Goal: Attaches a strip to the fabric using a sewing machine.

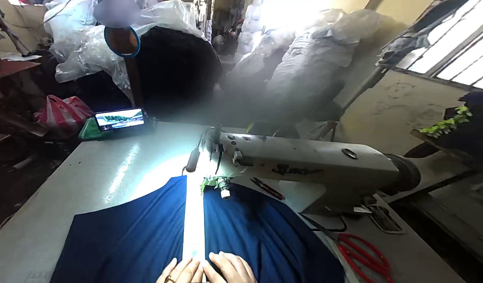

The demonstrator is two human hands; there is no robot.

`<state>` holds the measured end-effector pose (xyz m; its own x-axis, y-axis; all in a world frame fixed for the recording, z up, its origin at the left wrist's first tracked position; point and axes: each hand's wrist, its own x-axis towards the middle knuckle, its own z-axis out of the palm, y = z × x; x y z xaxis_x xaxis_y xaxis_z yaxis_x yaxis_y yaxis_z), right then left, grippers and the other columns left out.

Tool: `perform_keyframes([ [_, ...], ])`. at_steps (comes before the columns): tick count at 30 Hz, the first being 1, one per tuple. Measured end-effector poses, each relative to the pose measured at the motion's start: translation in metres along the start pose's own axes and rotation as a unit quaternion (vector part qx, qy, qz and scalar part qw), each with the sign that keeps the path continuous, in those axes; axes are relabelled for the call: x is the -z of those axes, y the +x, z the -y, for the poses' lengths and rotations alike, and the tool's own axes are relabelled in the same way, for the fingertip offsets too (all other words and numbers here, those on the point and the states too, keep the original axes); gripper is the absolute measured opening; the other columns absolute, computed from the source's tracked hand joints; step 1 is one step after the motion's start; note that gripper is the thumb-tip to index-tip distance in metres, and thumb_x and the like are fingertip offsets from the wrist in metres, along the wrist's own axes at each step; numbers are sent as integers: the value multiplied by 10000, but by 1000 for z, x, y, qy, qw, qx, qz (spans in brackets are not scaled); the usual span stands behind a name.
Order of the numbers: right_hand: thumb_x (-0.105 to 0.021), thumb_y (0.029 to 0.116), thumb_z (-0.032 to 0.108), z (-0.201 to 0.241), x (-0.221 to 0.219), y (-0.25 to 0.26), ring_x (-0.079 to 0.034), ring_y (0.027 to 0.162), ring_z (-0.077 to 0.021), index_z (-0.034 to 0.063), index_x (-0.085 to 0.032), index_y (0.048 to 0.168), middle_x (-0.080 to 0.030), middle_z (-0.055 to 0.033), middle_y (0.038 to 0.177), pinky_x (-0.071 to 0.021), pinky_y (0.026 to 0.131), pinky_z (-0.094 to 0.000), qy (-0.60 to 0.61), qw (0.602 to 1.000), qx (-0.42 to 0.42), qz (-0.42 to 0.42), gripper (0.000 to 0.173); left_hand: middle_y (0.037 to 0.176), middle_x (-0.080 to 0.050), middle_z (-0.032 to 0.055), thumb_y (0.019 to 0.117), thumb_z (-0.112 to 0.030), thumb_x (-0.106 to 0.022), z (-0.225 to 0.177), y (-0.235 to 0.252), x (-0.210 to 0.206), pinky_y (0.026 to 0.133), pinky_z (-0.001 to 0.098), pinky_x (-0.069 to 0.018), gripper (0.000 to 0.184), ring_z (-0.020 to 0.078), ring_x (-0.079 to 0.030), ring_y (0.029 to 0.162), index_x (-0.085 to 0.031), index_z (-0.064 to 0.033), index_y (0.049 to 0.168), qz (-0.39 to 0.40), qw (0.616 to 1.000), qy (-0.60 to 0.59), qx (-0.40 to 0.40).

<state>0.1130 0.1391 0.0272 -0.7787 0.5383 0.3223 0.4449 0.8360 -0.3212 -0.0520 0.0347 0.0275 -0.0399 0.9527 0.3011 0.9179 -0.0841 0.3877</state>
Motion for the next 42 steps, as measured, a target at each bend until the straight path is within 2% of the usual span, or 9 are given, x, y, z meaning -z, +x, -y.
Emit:
perform_keyframes([
  [10, -578, 1005, 294, -27, -15, 55, -660, 1213, -248, 226, -785, 1187, -730, -36, 1255, -508, 1051, -461, -42, 999, -12, -18, 284, 1392, -660, 79, 1015, -124, -516, 11, 35, 3, 1143, 572, -384, 353, 278, -590, 1336, -684, -51, 1316, 47, 998, 41, 16],
  [19, -557, 983, 323, -48, -18, 101, -632, 1263, -264, 245, -767, 1235, -694, -32, 1334, -517, 1040, -489, -66, 996, -52, -6, 337, 1559, -511, -14, 1074, -292, -386, 55, 73, -1, 1234, 570, -242, 460, 186, -433, 1474, -561, -189, 1487, 111, 993, -13, 24],
  [22, -533, 1013, 422, -15, 6, 75, -420, 1463, -408, 95, -521, 1510, -436, -197, 1588, -335, 1183, -591, -16, 987, -153, 48, 595, 1613, -429, 88, 1102, -266, -318, 45, 86, 27, 1224, 638, -191, 497, 299, -361, 1515, -453, -99, 1550, 200, 979, -15, 25],
  [24, -528, 1017, 496, -12, 15, 44, -342, 1500, -444, 68, -406, 1574, -353, -241, 1624, -263, 1212, -629, -11, 981, -170, 91, 713, 1623, -421, 30, 1108, -314, -308, 61, 76, 6, 1245, 589, -210, 500, 224, -354, 1521, -447, -156, 1562, 150, 989, 0, -1],
  [27, -495, 1001, 585, -62, 28, 11, -353, 1502, -415, 160, -445, 1569, -367, -202, 1629, -271, 1213, -627, -58, 983, -107, 135, 712, 1684, -298, 18, 1106, -440, -260, 78, 72, 0, 1269, 550, -158, 587, 188, -247, 1563, -319, -167, 1622, 151, 989, -1, -9],
  [32, -247, 962, 787, -148, 46, 12, -321, 1534, -331, 315, -425, 1576, -385, -114, 1639, -279, 1239, -550, -136, 983, -29, 122, 794, 1656, -360, 21, 1060, -582, -298, 89, 62, 9, 1239, 579, -219, 638, 250, -277, 1554, -412, -237, 1584, 135, 988, 44, -52],
  [35, -399, 988, 673, -122, 48, 29, -416, 1464, -422, 218, -590, 1465, -514, -167, 1538, -297, 1184, -655, -134, 988, -47, 67, 686, 1673, -316, 74, 1022, -654, -314, 89, 68, 15, 1243, 596, -167, 719, 303, -201, 1574, -384, -229, 1598, 170, 983, 49, -43],
  [38, -484, 1030, 458, -56, 31, 41, -615, 1301, -325, 123, -705, 1311, -679, -116, 1352, -472, 1091, -554, -47, 998, -11, -37, 490, 1656, -359, -4, 1085, -456, -254, 87, 77, 12, 1247, 576, -168, 576, 241, -243, 1565, -405, -219, 1588, 150, 989, 12, 3],
  [42, -442, 1059, 511, -16, 3, 34, -449, 1463, -320, 72, -520, 1502, -504, -155, 1549, -333, 1214, -535, 57, 994, -34, 90, 628, 1692, -274, 21, 1101, -449, -247, 93, 69, 14, 1256, 529, -215, 553, 196, -263, 1557, -387, -245, 1596, 135, 991, 20, 12],
])
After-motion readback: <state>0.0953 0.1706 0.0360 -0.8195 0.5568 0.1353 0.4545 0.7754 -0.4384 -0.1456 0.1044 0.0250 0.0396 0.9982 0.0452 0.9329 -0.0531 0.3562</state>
